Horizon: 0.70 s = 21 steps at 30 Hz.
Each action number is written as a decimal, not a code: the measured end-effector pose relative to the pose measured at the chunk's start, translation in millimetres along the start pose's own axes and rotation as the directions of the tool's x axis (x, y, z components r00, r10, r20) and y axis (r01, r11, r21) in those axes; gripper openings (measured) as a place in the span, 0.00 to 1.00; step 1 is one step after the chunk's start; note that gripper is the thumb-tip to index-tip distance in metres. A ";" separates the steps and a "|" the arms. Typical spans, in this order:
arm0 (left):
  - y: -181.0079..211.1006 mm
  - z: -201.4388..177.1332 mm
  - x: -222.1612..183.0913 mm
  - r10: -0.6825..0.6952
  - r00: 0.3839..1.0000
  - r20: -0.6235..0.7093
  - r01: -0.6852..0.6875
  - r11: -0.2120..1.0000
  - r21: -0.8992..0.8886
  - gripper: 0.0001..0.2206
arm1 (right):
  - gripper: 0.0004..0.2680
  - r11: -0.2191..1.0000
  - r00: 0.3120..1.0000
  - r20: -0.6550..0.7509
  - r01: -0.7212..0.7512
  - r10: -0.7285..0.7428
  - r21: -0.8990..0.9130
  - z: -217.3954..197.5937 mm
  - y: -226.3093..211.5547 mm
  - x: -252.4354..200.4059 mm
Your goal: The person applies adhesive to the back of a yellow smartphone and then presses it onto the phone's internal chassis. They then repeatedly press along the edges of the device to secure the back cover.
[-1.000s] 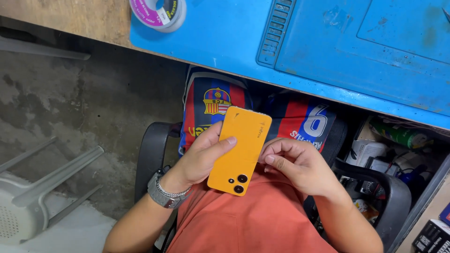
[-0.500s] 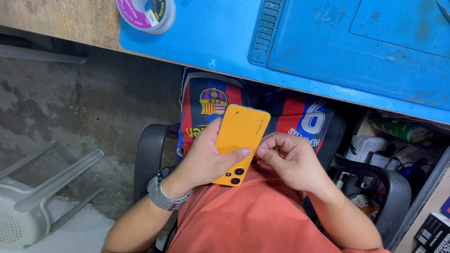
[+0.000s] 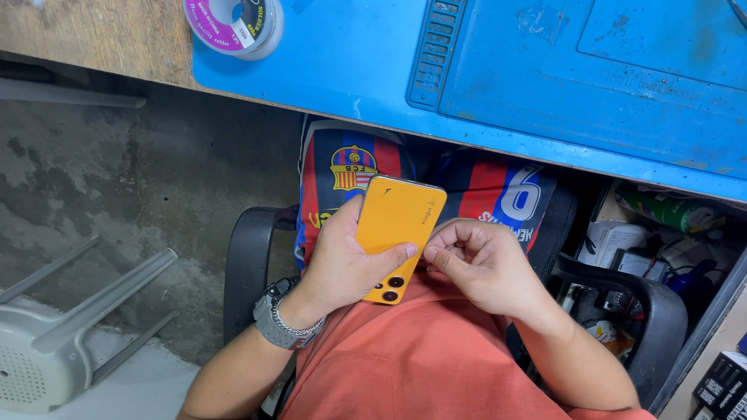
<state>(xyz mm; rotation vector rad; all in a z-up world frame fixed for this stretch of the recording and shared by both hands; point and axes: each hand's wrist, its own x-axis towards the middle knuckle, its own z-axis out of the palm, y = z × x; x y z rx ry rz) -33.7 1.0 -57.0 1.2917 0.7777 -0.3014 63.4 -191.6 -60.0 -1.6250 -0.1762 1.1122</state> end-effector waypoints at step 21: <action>8.7 0.3 1.5 0.152 0.985 -0.085 -0.148 0.988 0.050 0.16 | 0.03 0.919 0.980 -0.010 0.183 -0.199 -0.349 -5.1 -28.6 -6.0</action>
